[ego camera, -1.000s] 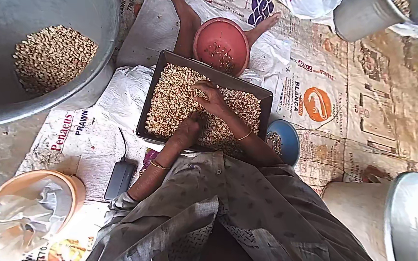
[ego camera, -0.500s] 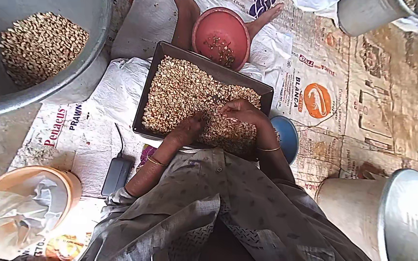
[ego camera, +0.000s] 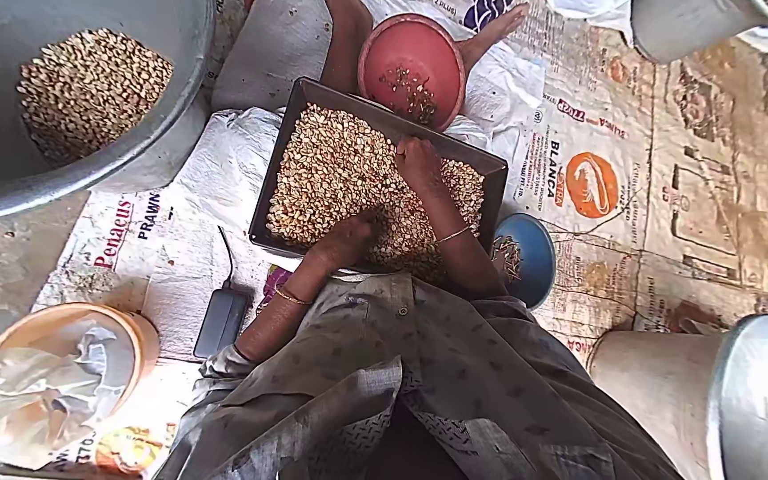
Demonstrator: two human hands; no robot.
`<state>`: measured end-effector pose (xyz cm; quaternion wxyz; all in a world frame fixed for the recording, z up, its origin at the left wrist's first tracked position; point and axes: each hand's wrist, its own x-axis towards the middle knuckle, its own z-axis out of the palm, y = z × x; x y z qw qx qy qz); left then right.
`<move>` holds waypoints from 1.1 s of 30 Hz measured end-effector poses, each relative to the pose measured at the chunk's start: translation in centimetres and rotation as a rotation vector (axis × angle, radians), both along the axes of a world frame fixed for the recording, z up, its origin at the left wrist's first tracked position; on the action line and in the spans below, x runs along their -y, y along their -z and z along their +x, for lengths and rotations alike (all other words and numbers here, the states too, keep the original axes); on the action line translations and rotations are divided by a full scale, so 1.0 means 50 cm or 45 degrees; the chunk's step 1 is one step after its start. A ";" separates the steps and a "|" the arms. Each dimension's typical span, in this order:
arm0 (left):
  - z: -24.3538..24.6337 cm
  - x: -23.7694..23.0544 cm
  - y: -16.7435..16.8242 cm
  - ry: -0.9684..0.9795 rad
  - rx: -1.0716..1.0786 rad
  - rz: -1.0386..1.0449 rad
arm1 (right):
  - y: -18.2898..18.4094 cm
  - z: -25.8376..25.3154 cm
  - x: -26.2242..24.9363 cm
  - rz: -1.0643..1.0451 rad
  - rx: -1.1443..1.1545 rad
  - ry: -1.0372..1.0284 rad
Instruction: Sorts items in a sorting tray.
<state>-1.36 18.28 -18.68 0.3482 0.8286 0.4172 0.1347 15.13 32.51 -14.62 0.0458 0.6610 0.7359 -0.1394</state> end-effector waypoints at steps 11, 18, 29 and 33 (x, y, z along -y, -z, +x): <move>0.000 -0.002 0.006 -0.013 -0.012 -0.017 | -0.053 0.077 -0.029 0.372 -1.598 0.156; 0.003 0.003 -0.027 -0.043 -0.057 -0.058 | 0.029 0.032 0.067 0.123 -0.350 -0.509; -0.032 -0.032 -0.060 -0.054 0.175 0.043 | 0.045 0.025 0.095 0.131 -0.173 -0.529; -0.043 -0.117 -0.154 -0.076 0.063 0.041 | 0.011 0.061 0.095 -0.092 -0.290 -0.447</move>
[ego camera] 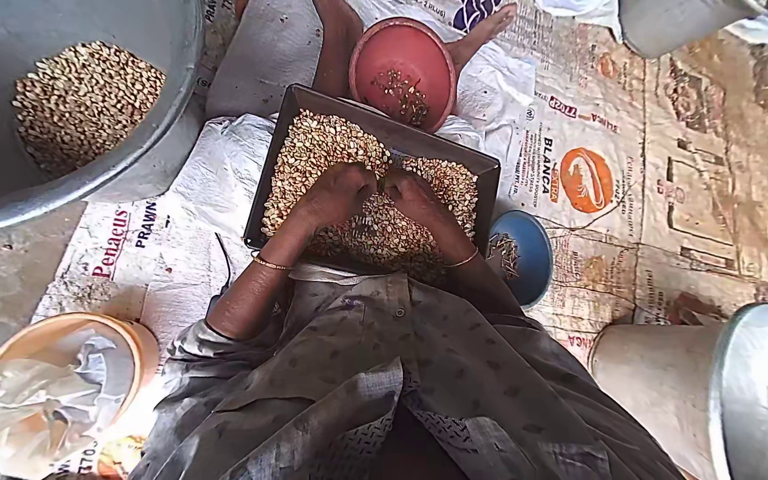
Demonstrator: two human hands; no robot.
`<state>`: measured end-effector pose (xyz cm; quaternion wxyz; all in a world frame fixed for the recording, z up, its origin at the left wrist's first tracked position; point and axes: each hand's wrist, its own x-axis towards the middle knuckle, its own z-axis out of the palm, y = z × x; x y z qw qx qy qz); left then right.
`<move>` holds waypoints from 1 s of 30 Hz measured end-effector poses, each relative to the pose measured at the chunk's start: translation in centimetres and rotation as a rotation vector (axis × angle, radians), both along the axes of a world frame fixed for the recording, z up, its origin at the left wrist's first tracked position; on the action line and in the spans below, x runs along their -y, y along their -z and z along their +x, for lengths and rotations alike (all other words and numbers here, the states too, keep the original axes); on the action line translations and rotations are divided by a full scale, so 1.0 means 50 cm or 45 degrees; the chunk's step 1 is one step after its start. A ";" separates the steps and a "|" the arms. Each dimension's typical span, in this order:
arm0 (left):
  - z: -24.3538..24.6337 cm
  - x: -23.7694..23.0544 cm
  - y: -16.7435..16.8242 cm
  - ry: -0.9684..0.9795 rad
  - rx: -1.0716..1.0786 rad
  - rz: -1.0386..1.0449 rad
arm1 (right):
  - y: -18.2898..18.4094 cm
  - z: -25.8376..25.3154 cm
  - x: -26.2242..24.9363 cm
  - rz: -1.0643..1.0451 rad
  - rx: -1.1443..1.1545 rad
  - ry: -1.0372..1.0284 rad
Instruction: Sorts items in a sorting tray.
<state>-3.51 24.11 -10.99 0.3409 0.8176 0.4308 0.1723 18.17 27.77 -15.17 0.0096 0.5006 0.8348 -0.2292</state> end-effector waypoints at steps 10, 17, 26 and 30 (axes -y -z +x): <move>0.140 -0.195 0.047 -0.035 -0.276 0.041 | 0.022 0.100 -0.034 0.072 -0.550 0.617; 0.097 -0.173 0.055 0.020 -0.175 -0.091 | 0.027 0.037 -0.055 0.390 -0.072 0.521; 0.087 -0.150 0.103 0.256 -0.408 0.081 | -0.014 0.001 -0.085 0.128 0.266 0.453; 0.102 -0.139 0.101 0.252 -0.498 0.129 | -0.034 0.012 -0.081 0.110 0.201 0.442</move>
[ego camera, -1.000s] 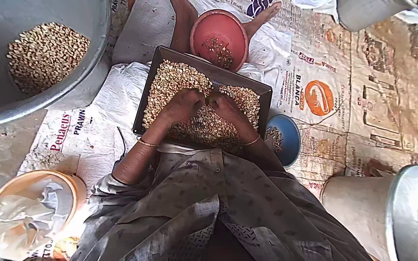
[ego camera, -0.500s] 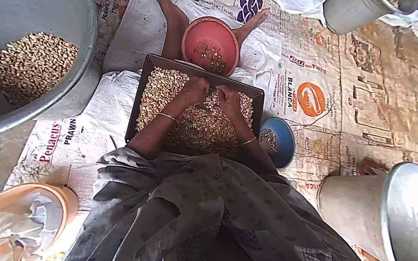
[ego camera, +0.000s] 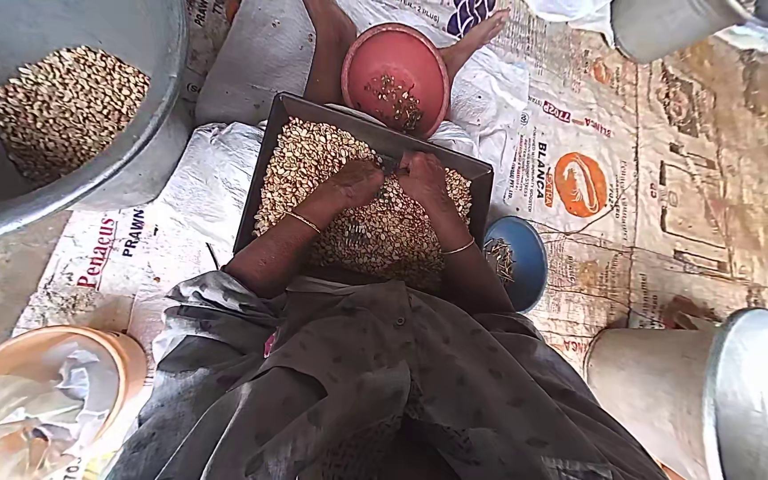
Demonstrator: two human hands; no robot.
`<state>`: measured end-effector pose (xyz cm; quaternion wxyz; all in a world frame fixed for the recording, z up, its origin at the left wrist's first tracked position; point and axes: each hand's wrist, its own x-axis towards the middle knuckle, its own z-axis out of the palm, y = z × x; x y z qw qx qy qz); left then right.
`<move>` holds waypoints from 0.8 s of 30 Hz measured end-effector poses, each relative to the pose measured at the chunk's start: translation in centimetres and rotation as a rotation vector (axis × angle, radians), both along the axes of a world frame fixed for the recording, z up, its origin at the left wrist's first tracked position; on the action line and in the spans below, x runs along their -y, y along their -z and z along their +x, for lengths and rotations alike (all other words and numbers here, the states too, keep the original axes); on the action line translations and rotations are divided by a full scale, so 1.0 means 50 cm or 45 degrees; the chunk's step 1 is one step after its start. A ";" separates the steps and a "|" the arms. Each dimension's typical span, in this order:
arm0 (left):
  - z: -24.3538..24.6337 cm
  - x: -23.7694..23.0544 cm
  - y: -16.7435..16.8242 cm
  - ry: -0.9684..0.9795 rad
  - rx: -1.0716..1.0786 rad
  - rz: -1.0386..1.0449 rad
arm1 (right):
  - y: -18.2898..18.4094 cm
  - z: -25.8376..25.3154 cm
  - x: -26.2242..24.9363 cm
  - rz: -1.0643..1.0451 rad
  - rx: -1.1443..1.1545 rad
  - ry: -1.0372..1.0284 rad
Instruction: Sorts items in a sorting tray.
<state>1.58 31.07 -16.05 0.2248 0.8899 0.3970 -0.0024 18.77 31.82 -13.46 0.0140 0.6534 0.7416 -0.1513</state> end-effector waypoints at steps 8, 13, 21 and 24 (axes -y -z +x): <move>-0.009 -0.019 -0.054 -0.106 -0.074 -0.229 | -0.030 0.045 -0.037 0.019 -0.213 -0.017; -0.006 -0.087 -0.178 -0.422 0.689 -0.025 | 0.035 0.042 -0.009 0.069 -0.158 -0.132; 0.016 -0.073 -0.123 -0.343 0.442 -0.017 | 0.030 0.011 0.014 -0.002 -0.035 -0.043; 0.021 -0.046 -0.046 -0.240 0.290 -0.130 | 0.023 0.012 0.018 -0.034 -0.013 -0.047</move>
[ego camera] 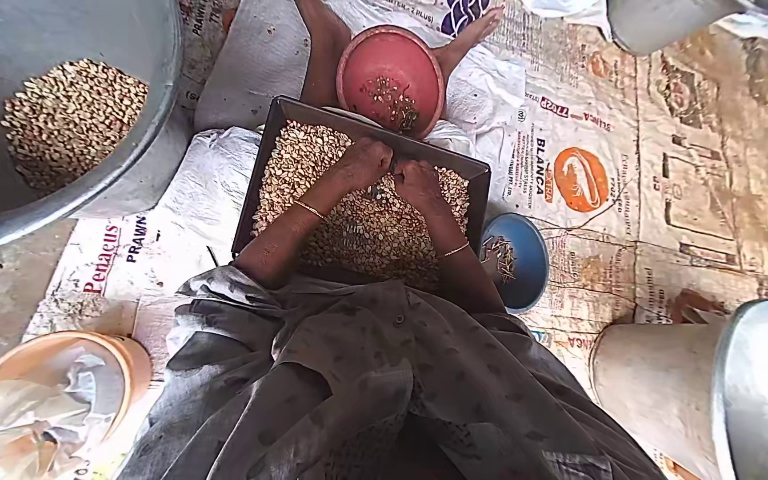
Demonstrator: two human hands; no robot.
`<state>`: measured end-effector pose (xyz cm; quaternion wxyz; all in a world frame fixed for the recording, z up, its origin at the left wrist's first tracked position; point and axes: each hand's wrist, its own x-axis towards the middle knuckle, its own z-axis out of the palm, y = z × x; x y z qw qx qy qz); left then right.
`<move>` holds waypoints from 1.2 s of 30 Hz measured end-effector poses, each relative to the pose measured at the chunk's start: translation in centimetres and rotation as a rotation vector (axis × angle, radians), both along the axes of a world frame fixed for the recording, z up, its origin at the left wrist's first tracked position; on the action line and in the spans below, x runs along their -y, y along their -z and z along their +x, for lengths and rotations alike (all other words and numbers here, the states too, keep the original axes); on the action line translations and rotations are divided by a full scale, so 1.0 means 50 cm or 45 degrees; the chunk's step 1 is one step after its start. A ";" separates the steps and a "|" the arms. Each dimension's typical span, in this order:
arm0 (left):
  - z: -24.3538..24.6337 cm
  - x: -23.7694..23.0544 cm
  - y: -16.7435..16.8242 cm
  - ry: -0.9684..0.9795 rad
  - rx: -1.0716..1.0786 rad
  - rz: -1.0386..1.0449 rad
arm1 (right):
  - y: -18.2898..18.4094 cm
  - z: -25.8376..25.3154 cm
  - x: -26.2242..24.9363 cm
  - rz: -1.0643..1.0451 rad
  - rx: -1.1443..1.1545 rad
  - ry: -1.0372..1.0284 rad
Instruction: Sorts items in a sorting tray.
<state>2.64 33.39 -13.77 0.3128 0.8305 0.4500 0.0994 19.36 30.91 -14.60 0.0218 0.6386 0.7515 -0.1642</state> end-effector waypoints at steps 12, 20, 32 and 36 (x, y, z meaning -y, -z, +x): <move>0.015 0.017 0.073 0.103 -0.214 0.292 | -0.138 0.081 -0.117 0.705 -1.020 0.190; 0.021 0.021 0.072 0.141 -0.288 0.284 | -0.050 0.057 0.046 -0.020 -0.603 -0.020; 0.014 -0.009 -0.057 0.054 -0.176 -0.146 | -0.007 0.073 0.078 -0.212 -0.519 -0.163; 0.018 -0.031 -0.089 -0.221 0.207 -0.062 | -0.008 0.074 0.094 -0.226 -0.462 -0.305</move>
